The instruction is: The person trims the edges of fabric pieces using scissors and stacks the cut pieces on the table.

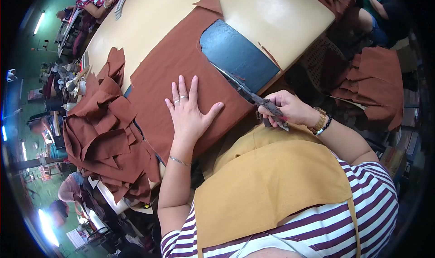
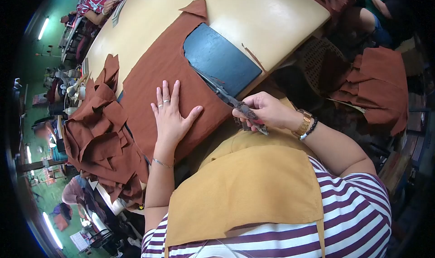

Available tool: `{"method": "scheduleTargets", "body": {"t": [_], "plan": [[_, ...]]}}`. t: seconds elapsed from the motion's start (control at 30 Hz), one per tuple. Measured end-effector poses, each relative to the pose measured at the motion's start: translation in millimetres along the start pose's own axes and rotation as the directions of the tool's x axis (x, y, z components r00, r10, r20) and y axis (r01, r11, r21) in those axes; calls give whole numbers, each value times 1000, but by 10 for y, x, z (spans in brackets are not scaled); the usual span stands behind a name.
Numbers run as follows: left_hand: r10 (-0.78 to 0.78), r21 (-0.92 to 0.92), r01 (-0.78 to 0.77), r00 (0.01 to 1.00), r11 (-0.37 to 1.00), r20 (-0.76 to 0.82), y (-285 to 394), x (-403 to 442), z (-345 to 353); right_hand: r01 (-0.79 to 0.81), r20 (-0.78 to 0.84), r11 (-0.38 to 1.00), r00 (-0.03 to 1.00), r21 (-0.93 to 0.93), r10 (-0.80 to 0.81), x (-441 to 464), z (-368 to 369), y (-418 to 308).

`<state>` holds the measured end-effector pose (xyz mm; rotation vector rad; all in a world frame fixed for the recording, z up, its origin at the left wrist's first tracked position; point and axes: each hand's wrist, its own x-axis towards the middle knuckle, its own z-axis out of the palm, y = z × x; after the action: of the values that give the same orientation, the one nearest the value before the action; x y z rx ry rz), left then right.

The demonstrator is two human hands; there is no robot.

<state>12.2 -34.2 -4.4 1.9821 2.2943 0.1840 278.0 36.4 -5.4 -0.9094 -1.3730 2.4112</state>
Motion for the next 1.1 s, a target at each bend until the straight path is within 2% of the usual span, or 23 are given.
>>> {"method": "scheduleTargets", "body": {"t": [0.23,0.3,0.57,0.8,1.03,1.1], "plan": [[9,-24,-9,1000,1000,0,19,-60,4,-82,-35,991,996,104,86,19,1,-52],[16,-33,-17,1000,999,-7,53,-87,26,-67,-23,997,997,25,68,53,-45,-35],[-12,-34,12,1000,999,-4,82,-122,3,-64,-30,997,997,47,66,21,-84,27],[-23,-40,24,1000,999,14,168,-233,-26,-87,-66,991,995,-99,81,93,-61,-47],[-66,-79,69,997,995,44,198,-290,-23,-47,-70,998,997,-40,44,59,-38,-4],[-39,-59,40,999,997,28,142,-200,-37,-55,-54,997,997,-58,51,38,-58,-24]]}}
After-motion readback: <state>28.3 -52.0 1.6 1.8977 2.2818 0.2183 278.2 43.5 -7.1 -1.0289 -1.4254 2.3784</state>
